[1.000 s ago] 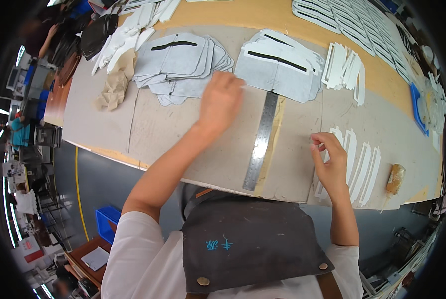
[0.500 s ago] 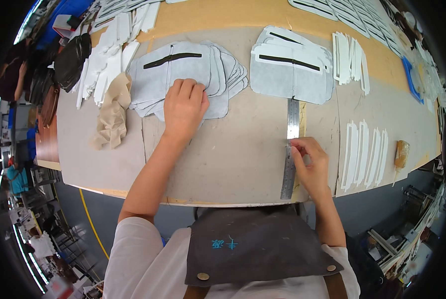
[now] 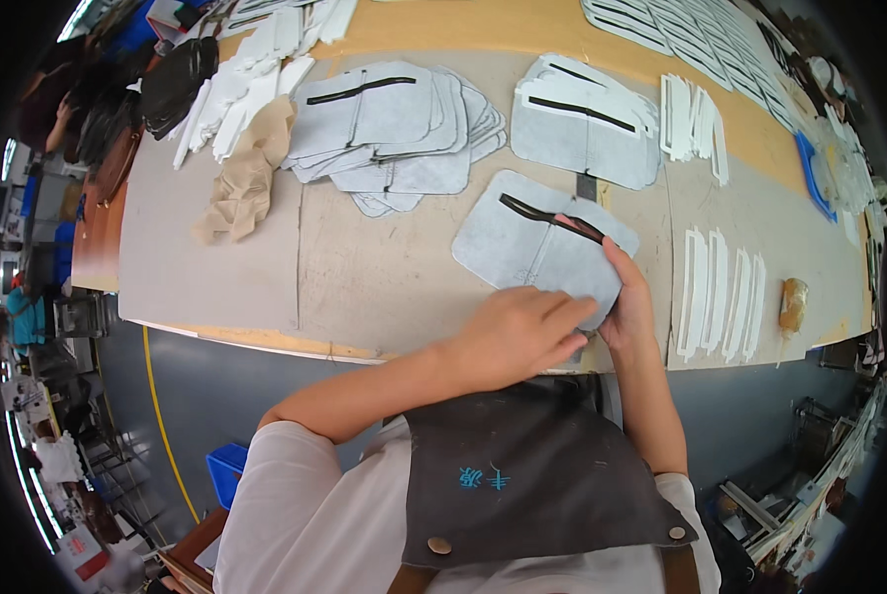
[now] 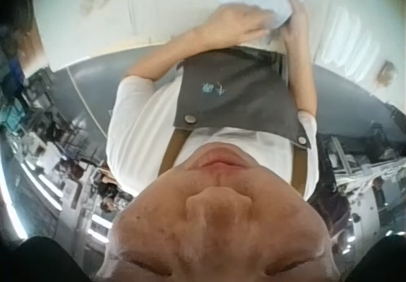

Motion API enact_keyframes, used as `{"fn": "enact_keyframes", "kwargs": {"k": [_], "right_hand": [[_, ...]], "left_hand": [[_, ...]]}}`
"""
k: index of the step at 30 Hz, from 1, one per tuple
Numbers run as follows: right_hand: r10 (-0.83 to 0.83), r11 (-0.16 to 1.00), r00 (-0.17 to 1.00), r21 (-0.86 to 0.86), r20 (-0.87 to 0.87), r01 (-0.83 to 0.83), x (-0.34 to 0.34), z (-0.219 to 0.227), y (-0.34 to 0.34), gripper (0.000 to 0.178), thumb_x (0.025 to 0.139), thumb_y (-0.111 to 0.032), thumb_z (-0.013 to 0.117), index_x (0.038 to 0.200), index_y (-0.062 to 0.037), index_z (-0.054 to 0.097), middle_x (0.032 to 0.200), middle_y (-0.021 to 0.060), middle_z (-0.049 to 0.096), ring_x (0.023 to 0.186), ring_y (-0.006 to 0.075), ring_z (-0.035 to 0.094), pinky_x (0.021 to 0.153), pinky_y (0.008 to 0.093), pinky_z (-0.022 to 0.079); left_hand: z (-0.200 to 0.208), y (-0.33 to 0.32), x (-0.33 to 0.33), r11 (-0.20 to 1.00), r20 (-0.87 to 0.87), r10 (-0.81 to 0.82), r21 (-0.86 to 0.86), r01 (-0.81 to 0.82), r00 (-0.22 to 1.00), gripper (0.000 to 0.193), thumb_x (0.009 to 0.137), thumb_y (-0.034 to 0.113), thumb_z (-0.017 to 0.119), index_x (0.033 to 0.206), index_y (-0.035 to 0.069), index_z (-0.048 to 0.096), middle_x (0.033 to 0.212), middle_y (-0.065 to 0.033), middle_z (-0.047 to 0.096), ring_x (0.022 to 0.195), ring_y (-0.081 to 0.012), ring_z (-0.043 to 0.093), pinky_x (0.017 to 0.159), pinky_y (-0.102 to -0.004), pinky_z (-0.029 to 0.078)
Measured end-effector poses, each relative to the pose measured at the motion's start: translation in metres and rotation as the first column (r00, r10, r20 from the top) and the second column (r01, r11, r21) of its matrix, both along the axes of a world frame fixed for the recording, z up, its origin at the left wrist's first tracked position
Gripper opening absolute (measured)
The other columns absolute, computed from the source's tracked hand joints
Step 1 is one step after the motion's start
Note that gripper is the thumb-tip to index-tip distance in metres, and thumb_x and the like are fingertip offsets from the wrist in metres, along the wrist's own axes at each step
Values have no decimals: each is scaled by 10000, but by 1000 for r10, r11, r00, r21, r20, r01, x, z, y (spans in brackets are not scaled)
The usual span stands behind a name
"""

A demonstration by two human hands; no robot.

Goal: Assembling components of a leather bag by applying adhesive and aligning reinforcement strips.

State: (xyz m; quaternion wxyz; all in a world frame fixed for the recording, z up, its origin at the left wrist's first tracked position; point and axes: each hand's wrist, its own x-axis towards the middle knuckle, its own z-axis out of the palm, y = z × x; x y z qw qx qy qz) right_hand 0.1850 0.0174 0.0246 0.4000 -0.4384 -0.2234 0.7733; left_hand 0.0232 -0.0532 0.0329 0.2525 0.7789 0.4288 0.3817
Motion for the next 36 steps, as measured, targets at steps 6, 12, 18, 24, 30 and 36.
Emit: {"fn": "enact_keyframes", "kwargs": {"k": [6, 12, 18, 24, 30, 36], "right_hand": [[132, 991, 982, -18, 137, -131, 41, -3, 10, 457, 890, -221, 625, 1245, 47, 521, 1142, 140, 633, 1017, 219, 628, 869, 356, 507], [232, 973, 950, -28, 210, -231, 77, -2, 16, 402, 884, -211, 641, 1180, 53, 576, 1076, 124, 659, 971, 184, 637, 839, 321, 504], [-40, 969, 880, 232, 474, -81, 64, -12, 15, 269, 952, -237, 597, 1017, 12, 679, 818, -9, 654, 710, 65, 559, 634, 221, 449], [-447, 752, 528, 623, 722, -215, 56, -26, 10, 324, 966, -235, 580, 755, 10, 603, 529, -5, 413, 534, 53, 326, 460, 266, 306], [-536, 711, 438, 666, 721, -226, 70, -28, 3, 350, 971, -194, 562, 691, 15, 530, 499, 37, 390, 519, 90, 296, 444, 287, 298], [-415, 792, 186, 454, 891, -407, 86, -11, 7, 187, 933, -118, 563, 1042, 28, 603, 905, 159, 624, 814, 274, 618, 704, 356, 486]], "left_hand": [[-15, 67, -40, 949, -16, 275, 167, -269, 961, 531, 785, 157, 746, 1254, 5, 547, 1006, -115, 660, 933, -256, 634, 853, -349, 490], [-8, 83, -54, 818, -71, 12, -573, -50, 997, 463, 755, 228, 785, 1118, -10, 625, 886, -69, 652, 792, -150, 564, 733, -279, 450], [-27, 55, -42, 628, 93, 308, -768, -128, 947, 261, 885, 242, 694, 976, 5, 632, 739, 45, 546, 669, -26, 417, 600, -202, 338], [-40, 34, -2, 724, 172, 667, -381, -576, 725, 256, 989, 212, 547, 830, 13, 564, 662, 47, 458, 658, -39, 379, 578, -203, 336], [-37, 44, -1, 745, 92, 619, -384, -546, 780, 241, 992, 199, 536, 843, 12, 569, 649, 38, 451, 630, -43, 366, 556, -212, 342], [-39, 47, 5, 758, -97, 598, -252, -601, 795, 200, 967, 158, 568, 841, 3, 574, 574, -15, 450, 521, -71, 360, 489, -238, 335]]}}
